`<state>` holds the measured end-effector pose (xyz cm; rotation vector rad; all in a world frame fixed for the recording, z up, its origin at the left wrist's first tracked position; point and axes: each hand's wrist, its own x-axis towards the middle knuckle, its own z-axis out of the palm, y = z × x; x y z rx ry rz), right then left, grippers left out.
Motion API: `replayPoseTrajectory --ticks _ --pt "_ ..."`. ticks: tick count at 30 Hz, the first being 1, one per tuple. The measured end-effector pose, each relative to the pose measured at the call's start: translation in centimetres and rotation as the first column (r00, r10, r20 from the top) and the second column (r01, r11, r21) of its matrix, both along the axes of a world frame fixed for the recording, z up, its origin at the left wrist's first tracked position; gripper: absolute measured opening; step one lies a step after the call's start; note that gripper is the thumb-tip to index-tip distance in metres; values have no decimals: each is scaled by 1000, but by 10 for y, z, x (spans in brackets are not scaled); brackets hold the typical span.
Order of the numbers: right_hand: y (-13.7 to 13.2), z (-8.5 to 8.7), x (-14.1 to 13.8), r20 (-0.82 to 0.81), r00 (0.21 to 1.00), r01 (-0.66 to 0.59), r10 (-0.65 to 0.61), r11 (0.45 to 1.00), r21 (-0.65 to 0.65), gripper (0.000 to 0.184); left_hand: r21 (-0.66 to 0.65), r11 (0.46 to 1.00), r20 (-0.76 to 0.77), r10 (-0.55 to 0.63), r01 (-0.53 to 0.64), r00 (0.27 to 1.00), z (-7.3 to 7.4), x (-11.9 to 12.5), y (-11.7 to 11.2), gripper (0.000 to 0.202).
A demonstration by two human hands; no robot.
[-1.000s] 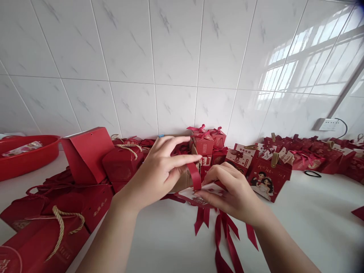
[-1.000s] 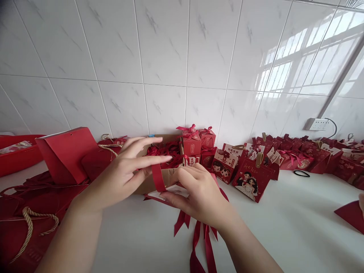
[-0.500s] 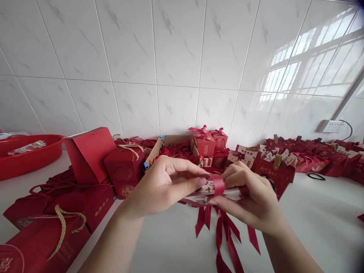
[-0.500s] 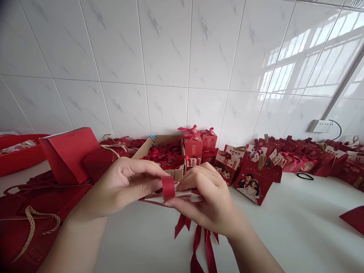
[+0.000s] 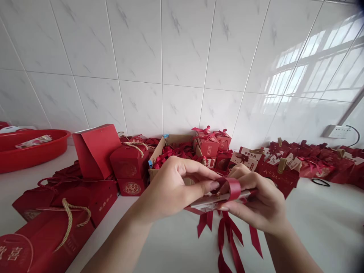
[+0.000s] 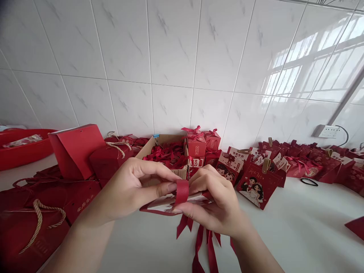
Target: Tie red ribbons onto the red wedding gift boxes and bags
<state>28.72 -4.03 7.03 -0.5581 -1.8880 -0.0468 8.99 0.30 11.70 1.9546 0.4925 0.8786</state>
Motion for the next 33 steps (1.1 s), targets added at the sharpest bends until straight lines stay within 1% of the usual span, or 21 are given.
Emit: replayPoseTrajectory --ticks 3,6,9,13,16,21,23,27,30,33 --pt "0 -1 1 -12 1000 -15 15 1000 -11 24 -43 999 20 -20 21 1000 -1 1 -2 12" --pt "0 -1 1 -25 999 -28 27 999 -26 24 -56 997 49 -48 51 998 -1 0 -4 11" --pt "0 -1 2 -35 998 -59 58 998 -18 24 -65 996 49 -50 53 998 -2 0 -4 13" --pt "1 -1 1 -32 995 -90 91 996 13 25 -23 999 29 -33 34 999 -2 -1 -5 13" --pt "2 -2 2 -35 995 -96 96 995 6 24 14 998 39 -55 55 998 -1 -1 -6 12" --pt "3 -5 5 -28 995 -92 93 996 13 31 68 995 39 -80 78 996 -2 -2 -7 13" --pt "3 -3 5 -12 998 -59 60 997 57 30 107 991 49 -84 78 995 -3 -3 -8 14" --pt "1 2 4 33 999 -2 -5 976 219 24 162 978 76 -145 132 986 -3 -6 -11 18" --pt "-2 6 2 47 997 35 -53 947 320 21 242 957 46 -173 157 984 -3 -8 -10 13" --pt "-6 10 1 73 986 105 -151 893 437 10 364 920 53 -176 145 983 -4 -8 -9 15"
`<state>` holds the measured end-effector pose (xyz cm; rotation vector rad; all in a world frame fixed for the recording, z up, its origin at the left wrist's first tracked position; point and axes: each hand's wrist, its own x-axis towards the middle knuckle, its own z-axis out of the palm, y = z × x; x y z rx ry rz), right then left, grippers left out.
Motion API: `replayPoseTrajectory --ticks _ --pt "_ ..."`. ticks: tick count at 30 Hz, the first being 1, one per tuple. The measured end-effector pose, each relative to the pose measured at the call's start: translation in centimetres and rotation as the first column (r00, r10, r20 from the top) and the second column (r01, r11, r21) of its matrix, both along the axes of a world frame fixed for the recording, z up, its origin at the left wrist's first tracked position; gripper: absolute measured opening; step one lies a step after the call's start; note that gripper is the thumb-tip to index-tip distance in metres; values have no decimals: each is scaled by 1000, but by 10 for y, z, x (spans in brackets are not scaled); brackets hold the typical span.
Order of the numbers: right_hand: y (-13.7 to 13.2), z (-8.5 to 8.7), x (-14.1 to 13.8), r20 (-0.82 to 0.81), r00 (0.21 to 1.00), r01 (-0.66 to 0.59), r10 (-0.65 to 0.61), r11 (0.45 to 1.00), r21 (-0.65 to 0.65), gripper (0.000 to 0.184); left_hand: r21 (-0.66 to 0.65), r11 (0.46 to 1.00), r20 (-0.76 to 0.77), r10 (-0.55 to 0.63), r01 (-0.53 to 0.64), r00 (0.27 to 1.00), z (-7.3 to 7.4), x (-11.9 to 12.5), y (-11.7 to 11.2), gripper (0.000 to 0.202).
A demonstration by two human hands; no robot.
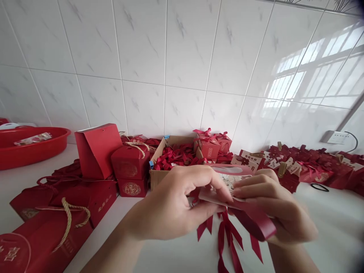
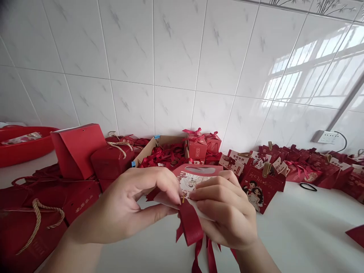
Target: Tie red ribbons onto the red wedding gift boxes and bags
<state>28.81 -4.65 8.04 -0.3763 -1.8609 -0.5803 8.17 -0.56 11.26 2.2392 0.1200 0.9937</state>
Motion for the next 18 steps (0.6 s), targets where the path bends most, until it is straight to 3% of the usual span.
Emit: replayPoseTrajectory --ticks 3,6,11,18 --pt "-3 6 0 20 995 96 -99 989 111 6 137 991 58 0 -8 998 0 2 1 19" --pt "-7 9 1 27 992 123 -127 986 114 7 213 977 93 -5 -14 996 0 5 1 17" --pt "-7 1 -1 -97 990 103 -98 994 43 12 291 957 154 -57 10 986 -2 9 1 23" --pt "3 -9 1 -81 990 127 -114 973 191 12 328 945 150 -57 4 987 -5 8 4 37"
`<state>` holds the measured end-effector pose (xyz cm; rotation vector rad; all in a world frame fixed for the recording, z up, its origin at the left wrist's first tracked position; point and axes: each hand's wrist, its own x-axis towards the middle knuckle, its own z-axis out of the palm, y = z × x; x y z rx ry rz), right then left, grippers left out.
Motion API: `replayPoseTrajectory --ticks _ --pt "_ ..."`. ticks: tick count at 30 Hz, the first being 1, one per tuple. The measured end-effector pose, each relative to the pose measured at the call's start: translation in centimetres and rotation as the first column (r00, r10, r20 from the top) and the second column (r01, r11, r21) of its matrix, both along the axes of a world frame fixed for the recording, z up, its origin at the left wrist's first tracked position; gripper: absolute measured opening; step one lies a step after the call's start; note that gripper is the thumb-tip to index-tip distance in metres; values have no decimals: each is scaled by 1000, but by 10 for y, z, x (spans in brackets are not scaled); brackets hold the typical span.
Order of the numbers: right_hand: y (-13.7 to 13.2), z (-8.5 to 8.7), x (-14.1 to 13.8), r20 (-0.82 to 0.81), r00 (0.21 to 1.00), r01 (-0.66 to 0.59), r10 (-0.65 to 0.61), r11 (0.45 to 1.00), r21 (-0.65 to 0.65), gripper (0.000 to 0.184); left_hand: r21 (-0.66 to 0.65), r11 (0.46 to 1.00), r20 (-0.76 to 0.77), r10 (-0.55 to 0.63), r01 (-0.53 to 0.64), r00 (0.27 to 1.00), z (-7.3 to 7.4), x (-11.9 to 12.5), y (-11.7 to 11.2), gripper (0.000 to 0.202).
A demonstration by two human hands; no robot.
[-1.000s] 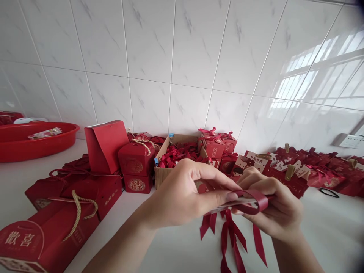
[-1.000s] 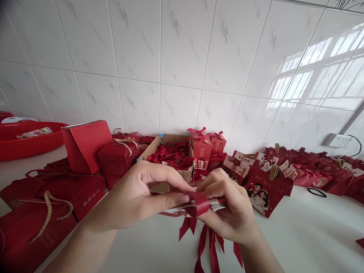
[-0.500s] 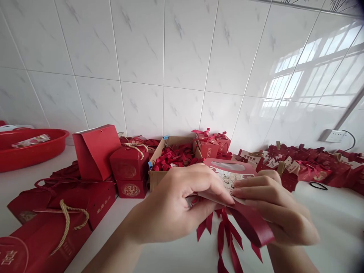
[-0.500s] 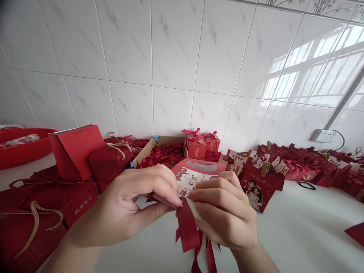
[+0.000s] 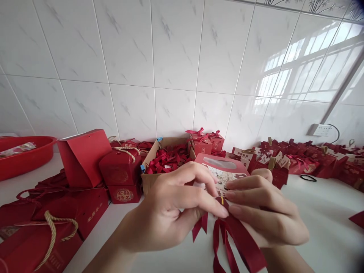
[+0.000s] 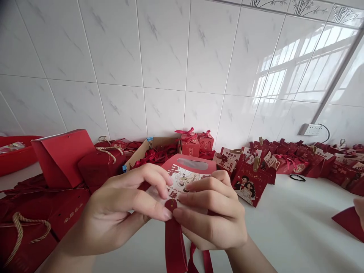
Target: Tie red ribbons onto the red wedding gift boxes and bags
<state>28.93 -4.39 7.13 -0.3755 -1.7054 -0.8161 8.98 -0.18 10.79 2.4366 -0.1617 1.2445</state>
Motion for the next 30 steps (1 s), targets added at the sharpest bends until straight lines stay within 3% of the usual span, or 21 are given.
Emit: replayPoseTrajectory --ticks 8,14,18,20,23,26,30 --pt "-2 -1 -2 -34 999 -23 23 1000 2 13 54 998 -14 -43 44 999 1 1 1 38" --pt "-5 -6 1 -20 998 -61 61 998 11 13 -10 1000 40 12 -12 999 -1 4 -2 64" --pt "-4 -4 -5 -124 987 -104 98 994 -42 12 -35 999 89 32 -29 995 -6 7 -7 44" --pt "-4 2 -10 -202 954 -249 222 961 -118 10 -32 997 124 79 -76 989 -7 7 -8 34" --pt "-7 13 -13 -290 904 -409 314 834 -370 16 0 991 142 135 -137 981 -8 6 -5 33" --pt "-12 22 -11 -304 929 -358 213 733 -579 16 37 990 114 134 -139 984 -8 6 0 39" --pt "-16 22 -6 -211 959 -282 192 748 -600 37 102 982 133 144 -158 981 -9 7 4 47"
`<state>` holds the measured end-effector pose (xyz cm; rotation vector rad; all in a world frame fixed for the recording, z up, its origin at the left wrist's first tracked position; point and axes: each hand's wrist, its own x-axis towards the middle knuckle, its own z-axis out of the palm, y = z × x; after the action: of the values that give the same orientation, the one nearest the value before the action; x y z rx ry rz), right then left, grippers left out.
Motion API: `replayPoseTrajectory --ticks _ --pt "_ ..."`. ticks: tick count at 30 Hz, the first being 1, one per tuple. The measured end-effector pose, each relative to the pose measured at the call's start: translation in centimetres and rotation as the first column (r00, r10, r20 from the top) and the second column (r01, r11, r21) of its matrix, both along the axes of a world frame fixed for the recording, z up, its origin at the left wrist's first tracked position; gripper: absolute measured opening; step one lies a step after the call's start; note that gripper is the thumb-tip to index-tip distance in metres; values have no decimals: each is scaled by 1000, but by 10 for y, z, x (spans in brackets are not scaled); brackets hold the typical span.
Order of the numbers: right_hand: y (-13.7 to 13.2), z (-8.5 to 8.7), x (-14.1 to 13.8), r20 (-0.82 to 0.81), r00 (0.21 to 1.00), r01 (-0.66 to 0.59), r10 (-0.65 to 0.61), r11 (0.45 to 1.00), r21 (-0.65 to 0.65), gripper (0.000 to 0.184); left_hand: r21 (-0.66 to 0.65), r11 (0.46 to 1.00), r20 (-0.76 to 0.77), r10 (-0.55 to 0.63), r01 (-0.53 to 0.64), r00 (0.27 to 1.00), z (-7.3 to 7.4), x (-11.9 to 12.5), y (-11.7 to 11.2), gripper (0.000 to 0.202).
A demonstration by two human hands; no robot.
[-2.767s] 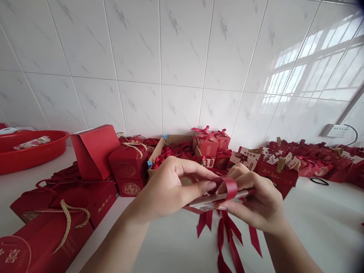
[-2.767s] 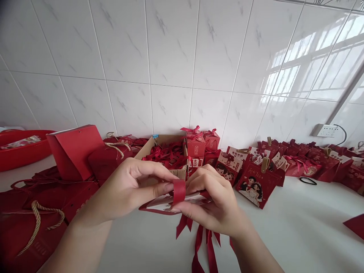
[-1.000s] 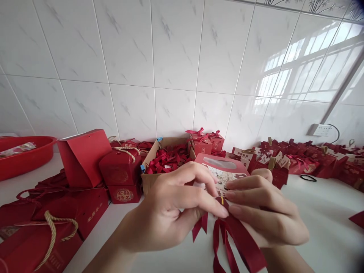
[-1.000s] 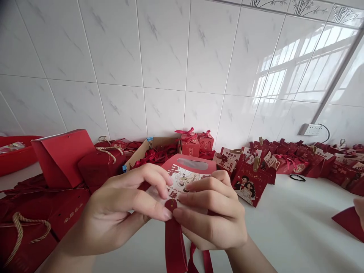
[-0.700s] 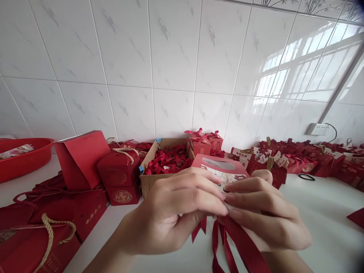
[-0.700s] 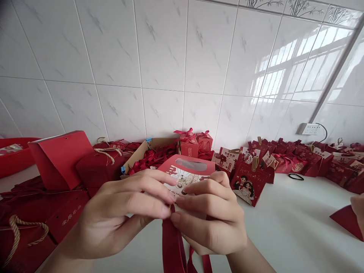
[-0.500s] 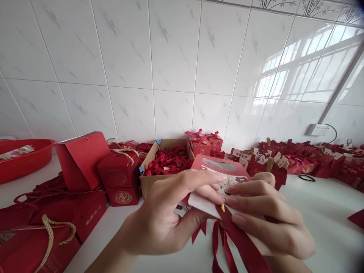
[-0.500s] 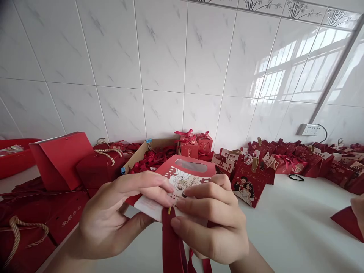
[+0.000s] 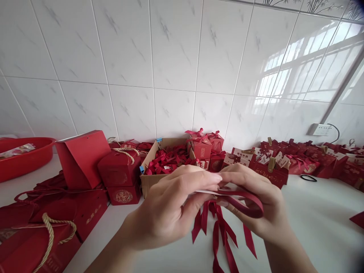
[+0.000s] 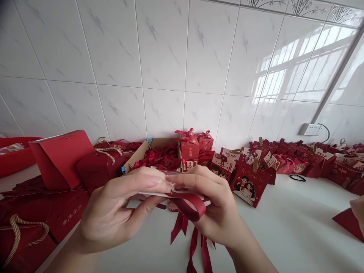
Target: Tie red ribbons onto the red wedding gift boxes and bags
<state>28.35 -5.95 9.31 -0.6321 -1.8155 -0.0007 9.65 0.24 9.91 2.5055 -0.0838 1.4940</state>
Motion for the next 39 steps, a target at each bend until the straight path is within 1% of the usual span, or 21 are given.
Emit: replayPoseTrajectory --ticks 2,4,7,9,10,13,15,17,19,21,25,28,30,34,39 --pt "0 -3 1 33 999 -9 7 999 34 47 26 999 4 34 -34 999 1 0 0 48" --pt "1 -6 0 45 999 3 -5 999 48 52 36 997 6 70 -70 998 2 1 0 46" --pt "4 -8 -3 37 998 42 -45 996 76 50 9 992 -8 126 -126 992 2 1 -1 37" --pt "5 -9 -5 16 997 69 -70 995 78 45 -38 982 -12 183 -184 983 0 1 -1 29" --pt "6 -10 -6 -1 997 81 -81 995 65 41 -69 978 -8 196 -196 981 -1 2 0 29" --pt "7 -10 -8 -59 992 108 -111 993 -40 29 -149 978 7 149 -146 989 -5 3 1 40" --pt "7 -9 -8 -76 989 117 -126 986 -117 24 -147 981 -19 128 -130 992 -6 4 2 41" --pt "7 -9 -9 -74 987 127 -139 981 -147 22 -114 982 -43 145 -149 988 -5 5 4 41" --pt "6 -8 -9 -72 986 142 -153 981 -131 19 -91 985 -52 139 -144 989 -4 6 4 46" --pt "6 -8 -11 -76 982 165 -173 981 -106 19 -103 985 -55 134 -139 989 -3 6 4 46" --pt "7 -9 -12 -62 977 200 -204 978 -61 20 -162 969 -75 178 -188 981 -2 6 3 32" --pt "10 -11 -11 -42 975 215 -218 975 -58 18 -221 952 -90 195 -211 977 -2 6 2 32" --pt "11 -11 -10 -37 975 213 -218 972 -97 16 -251 941 -117 204 -228 972 -2 6 2 32" --pt "13 -10 -8 -39 980 179 -193 957 -226 12 -227 942 -169 213 -248 962 -2 7 3 23" --pt "13 -11 -7 -77 981 146 -177 942 -304 12 -213 933 -207 246 -290 947 -2 7 3 24"
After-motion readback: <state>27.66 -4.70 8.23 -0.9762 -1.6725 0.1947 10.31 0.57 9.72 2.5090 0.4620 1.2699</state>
